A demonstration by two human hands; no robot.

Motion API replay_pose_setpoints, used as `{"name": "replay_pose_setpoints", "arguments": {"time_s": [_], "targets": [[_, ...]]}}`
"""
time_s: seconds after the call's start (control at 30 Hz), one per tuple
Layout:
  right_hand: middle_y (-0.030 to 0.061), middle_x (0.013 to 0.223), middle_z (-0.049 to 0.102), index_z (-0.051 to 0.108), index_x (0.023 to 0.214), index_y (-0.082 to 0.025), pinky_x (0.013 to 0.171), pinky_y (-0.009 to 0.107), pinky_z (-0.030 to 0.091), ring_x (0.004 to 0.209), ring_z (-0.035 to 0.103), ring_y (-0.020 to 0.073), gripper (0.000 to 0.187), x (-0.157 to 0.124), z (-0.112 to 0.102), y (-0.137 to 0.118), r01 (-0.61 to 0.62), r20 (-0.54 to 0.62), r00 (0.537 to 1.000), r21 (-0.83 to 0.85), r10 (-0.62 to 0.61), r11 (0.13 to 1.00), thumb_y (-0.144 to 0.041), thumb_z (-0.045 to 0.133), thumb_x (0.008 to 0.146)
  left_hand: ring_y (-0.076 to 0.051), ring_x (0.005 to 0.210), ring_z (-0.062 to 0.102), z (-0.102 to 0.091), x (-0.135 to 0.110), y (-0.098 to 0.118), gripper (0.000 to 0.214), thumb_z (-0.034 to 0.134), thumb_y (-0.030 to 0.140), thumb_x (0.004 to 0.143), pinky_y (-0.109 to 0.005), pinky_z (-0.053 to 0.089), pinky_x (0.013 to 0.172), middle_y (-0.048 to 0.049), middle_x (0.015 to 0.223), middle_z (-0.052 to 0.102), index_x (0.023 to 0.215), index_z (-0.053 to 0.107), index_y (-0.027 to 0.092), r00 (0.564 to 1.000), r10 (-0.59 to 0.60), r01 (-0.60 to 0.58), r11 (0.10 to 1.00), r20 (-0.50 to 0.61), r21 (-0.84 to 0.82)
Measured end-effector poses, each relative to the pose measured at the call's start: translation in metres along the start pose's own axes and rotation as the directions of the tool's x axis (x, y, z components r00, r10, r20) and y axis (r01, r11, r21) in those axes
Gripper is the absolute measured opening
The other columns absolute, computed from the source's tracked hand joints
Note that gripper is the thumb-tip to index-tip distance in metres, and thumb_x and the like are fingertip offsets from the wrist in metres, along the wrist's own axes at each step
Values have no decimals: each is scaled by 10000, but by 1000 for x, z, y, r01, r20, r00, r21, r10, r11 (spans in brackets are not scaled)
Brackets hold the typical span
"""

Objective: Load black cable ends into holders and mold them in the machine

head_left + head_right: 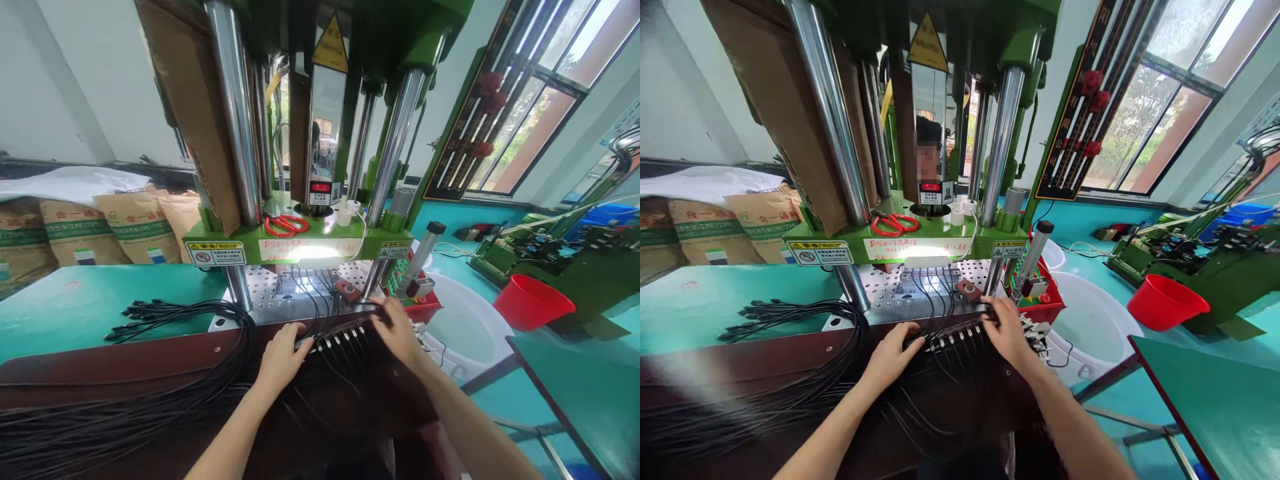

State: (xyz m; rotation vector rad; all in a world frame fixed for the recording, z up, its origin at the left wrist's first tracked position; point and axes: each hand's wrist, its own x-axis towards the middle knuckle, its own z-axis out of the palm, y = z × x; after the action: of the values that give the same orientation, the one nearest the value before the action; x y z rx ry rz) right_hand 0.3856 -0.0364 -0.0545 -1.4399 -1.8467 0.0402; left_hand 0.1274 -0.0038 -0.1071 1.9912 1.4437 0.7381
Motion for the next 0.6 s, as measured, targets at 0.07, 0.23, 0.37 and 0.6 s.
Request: {"name": "replay_pose_setpoints", "arguments": {"time_s": [0.07,0.23,0.37,0.6], "targets": [[89,991,544,493,1101,-197,839,373,406,936,511,220,305,-57,-36,25,-151,-137,981,-78,139,985,-243,437,805,-218,922,548,0,6,-1,392,492,418,733,-374,395,823,-77,1017,568,1054,476,195,997,-70,65,982,-22,-179],[143,922,560,477,1121,-156,764,504,432,887,538,336,434,-182,-88,85,-483,-428,852,-420,302,768,-382,423,755,-154,752,590,-1,44,12,479,619,363,654,-292,444,694,-53,910,589,1052,434,169,921,-373,335,608,113,-720],[195,1055,536,451,1148,-194,793,560,416,993,502,408,490,-194,-98,87,-502,-389,855,-456,343,735,-427,458,716,-121,632,599,6,84,21,210,588,260,700,-262,459,647,-36,785,599,837,461,164,839,-381,497,244,390,-832],[42,798,622,567,971,-216,635,334,495,668,592,187,226,-28,-16,33,-395,327,889,192,321,898,-313,463,796,-199,815,636,23,113,21,163,537,297,755,-332,490,710,-139,945,648,817,521,146,766,-117,641,56,632,-766]]}}
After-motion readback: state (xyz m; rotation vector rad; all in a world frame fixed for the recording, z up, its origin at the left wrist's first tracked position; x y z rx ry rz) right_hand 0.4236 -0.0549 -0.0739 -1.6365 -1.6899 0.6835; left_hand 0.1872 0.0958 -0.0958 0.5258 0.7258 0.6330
